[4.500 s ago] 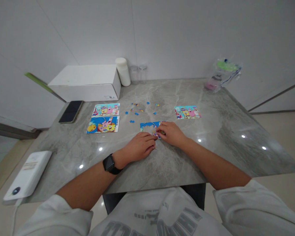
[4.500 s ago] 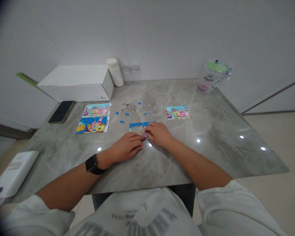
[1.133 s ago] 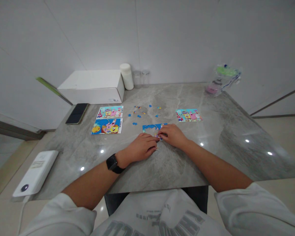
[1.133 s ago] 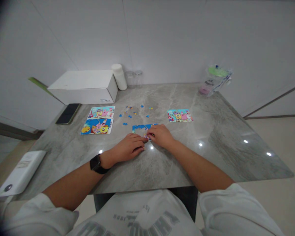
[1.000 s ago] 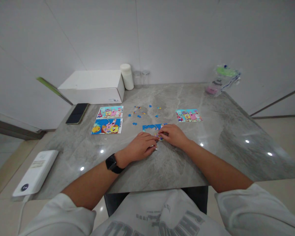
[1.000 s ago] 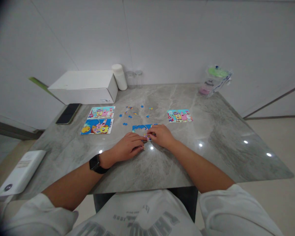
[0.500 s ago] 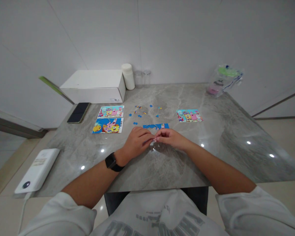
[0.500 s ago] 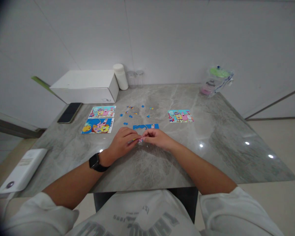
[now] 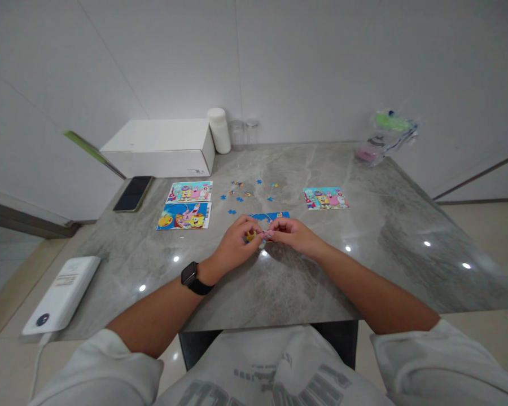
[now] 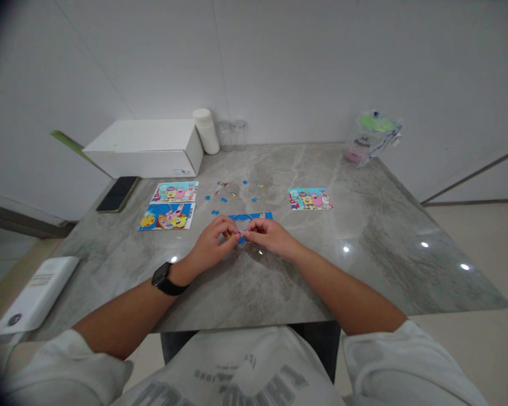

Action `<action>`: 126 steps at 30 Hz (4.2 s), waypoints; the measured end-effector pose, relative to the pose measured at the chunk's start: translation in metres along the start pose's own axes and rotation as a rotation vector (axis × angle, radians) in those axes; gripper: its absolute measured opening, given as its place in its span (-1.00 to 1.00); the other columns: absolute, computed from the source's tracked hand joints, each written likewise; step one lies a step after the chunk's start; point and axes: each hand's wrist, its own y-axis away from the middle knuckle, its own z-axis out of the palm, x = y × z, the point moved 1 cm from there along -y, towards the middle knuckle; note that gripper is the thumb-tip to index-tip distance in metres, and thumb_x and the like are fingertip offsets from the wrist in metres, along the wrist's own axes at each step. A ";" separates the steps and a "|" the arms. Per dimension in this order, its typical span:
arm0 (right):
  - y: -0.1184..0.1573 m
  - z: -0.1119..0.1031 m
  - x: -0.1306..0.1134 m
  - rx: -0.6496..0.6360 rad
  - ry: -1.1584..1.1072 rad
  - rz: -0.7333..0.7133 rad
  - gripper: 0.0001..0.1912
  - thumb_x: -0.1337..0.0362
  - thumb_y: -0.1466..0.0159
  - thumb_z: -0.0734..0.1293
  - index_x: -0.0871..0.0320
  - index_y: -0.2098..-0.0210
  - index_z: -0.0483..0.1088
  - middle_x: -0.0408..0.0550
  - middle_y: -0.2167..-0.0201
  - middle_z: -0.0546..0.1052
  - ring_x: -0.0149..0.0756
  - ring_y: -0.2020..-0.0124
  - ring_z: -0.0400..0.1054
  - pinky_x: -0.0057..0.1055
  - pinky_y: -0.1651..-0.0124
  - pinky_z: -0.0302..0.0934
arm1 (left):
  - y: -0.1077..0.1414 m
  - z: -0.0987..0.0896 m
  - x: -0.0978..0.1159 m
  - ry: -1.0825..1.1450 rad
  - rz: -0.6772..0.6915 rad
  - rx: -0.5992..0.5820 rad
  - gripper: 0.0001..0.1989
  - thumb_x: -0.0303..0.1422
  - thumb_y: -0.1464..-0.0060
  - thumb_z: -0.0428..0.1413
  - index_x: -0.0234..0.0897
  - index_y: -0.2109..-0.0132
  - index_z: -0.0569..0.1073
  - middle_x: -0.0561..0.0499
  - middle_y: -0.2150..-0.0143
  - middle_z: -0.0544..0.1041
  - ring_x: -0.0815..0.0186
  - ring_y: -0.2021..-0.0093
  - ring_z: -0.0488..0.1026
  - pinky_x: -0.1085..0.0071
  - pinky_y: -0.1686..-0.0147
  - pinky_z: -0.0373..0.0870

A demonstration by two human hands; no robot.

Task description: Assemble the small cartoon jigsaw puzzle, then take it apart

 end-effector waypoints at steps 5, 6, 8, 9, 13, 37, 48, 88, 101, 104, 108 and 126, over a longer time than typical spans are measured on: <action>0.004 0.003 -0.003 -0.019 0.274 -0.111 -0.69 0.03 -0.26 0.49 0.13 0.19 0.50 -0.16 0.39 0.52 -0.37 0.39 0.33 -0.41 0.30 0.22 | -0.001 0.000 -0.005 0.051 -0.051 -0.001 -0.87 -0.34 -0.31 0.17 -0.24 0.25 0.51 -0.02 0.17 0.50 0.30 0.17 0.47 0.35 0.17 0.45; 0.005 0.003 -0.004 -0.003 0.309 -0.139 -0.69 0.07 -0.26 0.48 0.13 0.12 0.51 -0.15 0.34 0.54 -0.37 0.37 0.34 -0.41 0.28 0.23 | 0.000 0.000 -0.006 0.044 -0.043 -0.003 -0.87 -0.34 -0.32 0.17 -0.24 0.24 0.52 -0.02 0.17 0.50 0.29 0.15 0.48 0.34 0.15 0.46; 0.005 0.003 -0.006 0.032 0.347 -0.175 -0.67 0.10 -0.30 0.45 0.12 0.01 0.49 -0.12 0.27 0.57 -0.36 0.34 0.37 -0.41 0.27 0.25 | 0.000 0.001 -0.007 0.017 -0.012 -0.017 -0.88 -0.33 -0.32 0.17 -0.23 0.23 0.53 -0.03 0.15 0.50 0.27 0.12 0.49 0.30 0.08 0.48; 0.005 0.003 -0.006 0.038 0.357 -0.182 -0.67 0.11 -0.32 0.43 0.11 -0.01 0.49 -0.11 0.27 0.57 -0.35 0.34 0.38 -0.41 0.26 0.26 | 0.001 0.002 -0.008 -0.002 0.005 -0.030 -0.89 -0.33 -0.32 0.18 -0.23 0.22 0.54 -0.03 0.15 0.49 0.27 0.11 0.49 0.28 0.05 0.48; 0.003 0.002 -0.003 -0.016 0.385 -0.179 -0.70 0.16 -0.34 0.40 0.10 -0.02 0.50 -0.14 0.32 0.58 -0.34 0.34 0.42 -0.40 0.25 0.27 | 0.001 0.005 -0.009 -0.067 0.034 -0.049 -0.90 -0.32 -0.33 0.18 -0.21 0.18 0.56 -0.05 0.12 0.49 0.23 0.07 0.50 0.24 0.00 0.49; -0.022 -0.034 0.008 0.189 0.744 -0.133 -0.88 0.31 -0.30 0.43 0.10 0.23 0.66 -0.15 0.40 0.65 -0.37 0.40 0.39 -0.43 0.28 0.17 | 0.011 0.012 -0.008 -0.491 0.183 -0.357 -0.62 -0.18 -0.32 0.21 -0.07 -0.22 0.56 -0.18 -0.20 0.46 -0.02 -0.19 0.39 -0.05 -0.19 0.34; -0.024 -0.033 0.007 0.191 0.844 -0.135 -0.86 0.34 -0.31 0.44 0.08 0.20 0.69 -0.12 0.34 0.66 -0.35 0.36 0.40 -0.42 0.22 0.18 | 0.011 0.012 -0.009 -0.498 0.191 -0.361 -0.63 -0.19 -0.32 0.21 -0.07 -0.22 0.56 -0.17 -0.22 0.46 -0.02 -0.19 0.38 -0.04 -0.19 0.33; -0.004 -0.054 0.010 0.251 1.087 -0.418 -0.88 0.29 -0.39 0.41 0.08 0.15 0.63 0.02 0.17 0.61 -0.15 0.11 0.47 -0.23 -0.02 0.32 | 0.010 0.011 -0.008 -0.501 0.238 -0.392 -0.63 -0.23 -0.36 0.17 -0.13 -0.24 0.54 -0.15 -0.25 0.48 0.00 -0.24 0.36 0.00 -0.25 0.32; -0.001 -0.043 0.013 0.054 1.138 -0.402 -0.85 0.31 -0.38 0.42 0.09 0.09 0.63 0.05 0.12 0.63 -0.12 0.07 0.49 -0.21 -0.04 0.31 | 0.002 0.003 0.001 -0.395 0.228 -0.437 -0.70 -0.30 -0.45 0.02 -0.14 -0.22 0.48 -0.08 -0.19 0.60 0.12 -0.19 0.46 0.08 -0.26 0.31; 0.000 -0.043 0.009 0.077 1.108 -0.399 -0.84 0.28 -0.40 0.40 0.09 0.06 0.62 0.05 0.14 0.65 -0.13 0.10 0.50 -0.21 -0.02 0.33 | 0.000 -0.005 -0.005 -0.356 0.221 -0.381 -0.72 -0.30 -0.45 0.01 -0.13 -0.19 0.50 -0.09 -0.20 0.59 0.12 -0.22 0.46 0.07 -0.27 0.31; 0.001 -0.056 0.005 0.147 1.061 -0.407 -0.80 0.22 -0.43 0.37 0.08 0.03 0.61 0.07 0.12 0.65 -0.10 0.07 0.51 -0.16 -0.07 0.35 | -0.003 -0.027 -0.024 -0.407 0.159 -0.235 -0.64 -0.26 -0.37 0.12 -0.16 -0.25 0.47 -0.16 -0.27 0.53 0.06 -0.23 0.45 0.02 -0.27 0.34; 0.005 -0.077 0.007 -0.023 1.121 -0.395 -0.66 0.19 -0.27 0.51 0.01 -0.04 0.61 0.07 -0.09 0.60 -0.01 -0.11 0.48 -0.03 -0.23 0.30 | -0.006 -0.033 -0.049 -0.450 0.059 -0.299 -0.49 -0.14 -0.19 0.31 -0.14 -0.24 0.49 -0.14 -0.32 0.50 0.00 -0.30 0.41 -0.05 -0.34 0.27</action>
